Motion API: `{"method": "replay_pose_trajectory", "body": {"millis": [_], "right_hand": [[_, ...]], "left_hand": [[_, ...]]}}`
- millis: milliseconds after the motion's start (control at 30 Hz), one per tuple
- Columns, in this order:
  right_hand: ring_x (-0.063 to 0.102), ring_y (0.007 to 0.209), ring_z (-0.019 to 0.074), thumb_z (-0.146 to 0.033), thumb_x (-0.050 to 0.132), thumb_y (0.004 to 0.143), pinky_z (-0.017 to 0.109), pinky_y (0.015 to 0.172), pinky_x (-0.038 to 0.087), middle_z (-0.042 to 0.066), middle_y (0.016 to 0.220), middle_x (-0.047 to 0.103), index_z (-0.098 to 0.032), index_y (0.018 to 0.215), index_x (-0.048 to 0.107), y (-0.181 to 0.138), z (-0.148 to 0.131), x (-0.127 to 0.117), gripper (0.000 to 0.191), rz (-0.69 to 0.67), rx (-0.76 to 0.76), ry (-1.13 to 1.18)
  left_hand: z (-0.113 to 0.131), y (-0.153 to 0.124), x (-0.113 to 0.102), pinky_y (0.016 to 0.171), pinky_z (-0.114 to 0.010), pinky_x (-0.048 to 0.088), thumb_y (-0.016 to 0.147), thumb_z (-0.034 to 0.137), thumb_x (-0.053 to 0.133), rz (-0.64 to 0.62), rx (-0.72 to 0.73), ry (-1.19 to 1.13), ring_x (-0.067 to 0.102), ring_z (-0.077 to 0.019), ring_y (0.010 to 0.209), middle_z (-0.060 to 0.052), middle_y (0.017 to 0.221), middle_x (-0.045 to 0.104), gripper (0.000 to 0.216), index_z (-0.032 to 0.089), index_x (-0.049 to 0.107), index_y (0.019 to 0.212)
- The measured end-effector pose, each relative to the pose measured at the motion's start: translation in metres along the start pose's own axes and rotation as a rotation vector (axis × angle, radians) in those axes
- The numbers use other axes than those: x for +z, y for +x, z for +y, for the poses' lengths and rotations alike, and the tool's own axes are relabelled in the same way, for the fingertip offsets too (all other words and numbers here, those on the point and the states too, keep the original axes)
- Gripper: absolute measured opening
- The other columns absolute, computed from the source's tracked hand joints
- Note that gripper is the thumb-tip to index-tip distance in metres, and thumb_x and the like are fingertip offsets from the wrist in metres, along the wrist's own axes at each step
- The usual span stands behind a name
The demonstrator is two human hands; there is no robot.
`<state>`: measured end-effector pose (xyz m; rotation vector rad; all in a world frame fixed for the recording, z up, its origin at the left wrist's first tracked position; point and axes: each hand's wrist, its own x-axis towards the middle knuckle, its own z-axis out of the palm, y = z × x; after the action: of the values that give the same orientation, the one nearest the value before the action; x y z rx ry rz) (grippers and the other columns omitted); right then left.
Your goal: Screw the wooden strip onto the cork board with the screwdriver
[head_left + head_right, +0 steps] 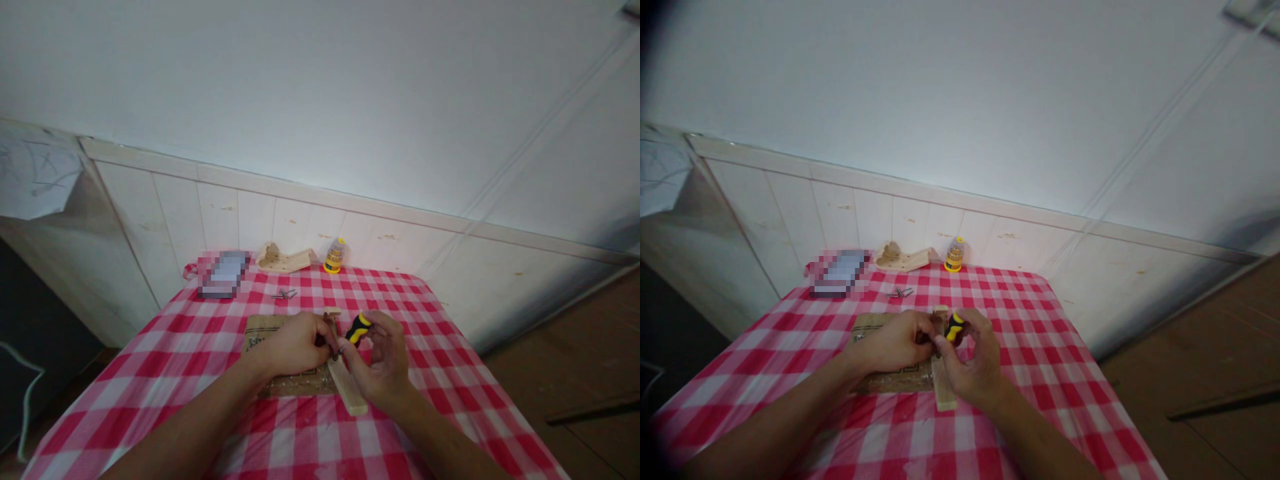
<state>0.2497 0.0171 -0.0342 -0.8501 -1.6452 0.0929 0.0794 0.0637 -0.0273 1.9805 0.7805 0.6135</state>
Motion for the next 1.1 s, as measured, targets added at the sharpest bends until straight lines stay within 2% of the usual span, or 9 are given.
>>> {"method": "replay_pose_trajectory", "body": {"millis": [267, 500, 1100], "right_hand": [[0.067, 0.084, 0.02, -0.009, 0.065, 0.083, 0.032, 0.067, 0.06, 0.008, 0.103, 0.066, -0.027, 0.129, 0.055, 0.003, -0.001, -0.004, 0.051, -0.077, -0.082, -0.009], [0.071, 0.096, 0.0238, -0.011, 0.052, 0.092, 0.039, 0.077, 0.062, 0.012, 0.113, 0.068, -0.027, 0.143, 0.045, 0.0, 0.005, -0.011, 0.053, -0.197, -0.015, 0.088], [0.072, 0.089, 0.0229, -0.009, 0.061, 0.086, 0.038, 0.073, 0.063, 0.011, 0.112, 0.07, -0.027, 0.137, 0.053, -0.001, 0.004, -0.011, 0.054, -0.139, -0.067, -0.017]], "left_hand": [[0.002, 0.0, -0.002, 0.071, -0.024, 0.051, 0.075, 0.008, 0.054, -0.003, 0.034, 0.011, 0.069, -0.0165, 0.075, -0.004, 0.086, 0.078, 0.026, 0.015, 0.077, 0.083], [-0.002, 0.002, 0.0, 0.074, -0.024, 0.053, 0.07, 0.004, 0.052, 0.002, 0.029, -0.043, 0.07, -0.0166, 0.08, -0.003, 0.089, 0.078, 0.03, 0.017, 0.077, 0.081], [-0.001, 0.001, 0.0, 0.072, -0.024, 0.052, 0.074, 0.009, 0.055, 0.004, 0.019, -0.003, 0.07, -0.0167, 0.078, -0.002, 0.086, 0.078, 0.025, 0.017, 0.078, 0.081]]}}
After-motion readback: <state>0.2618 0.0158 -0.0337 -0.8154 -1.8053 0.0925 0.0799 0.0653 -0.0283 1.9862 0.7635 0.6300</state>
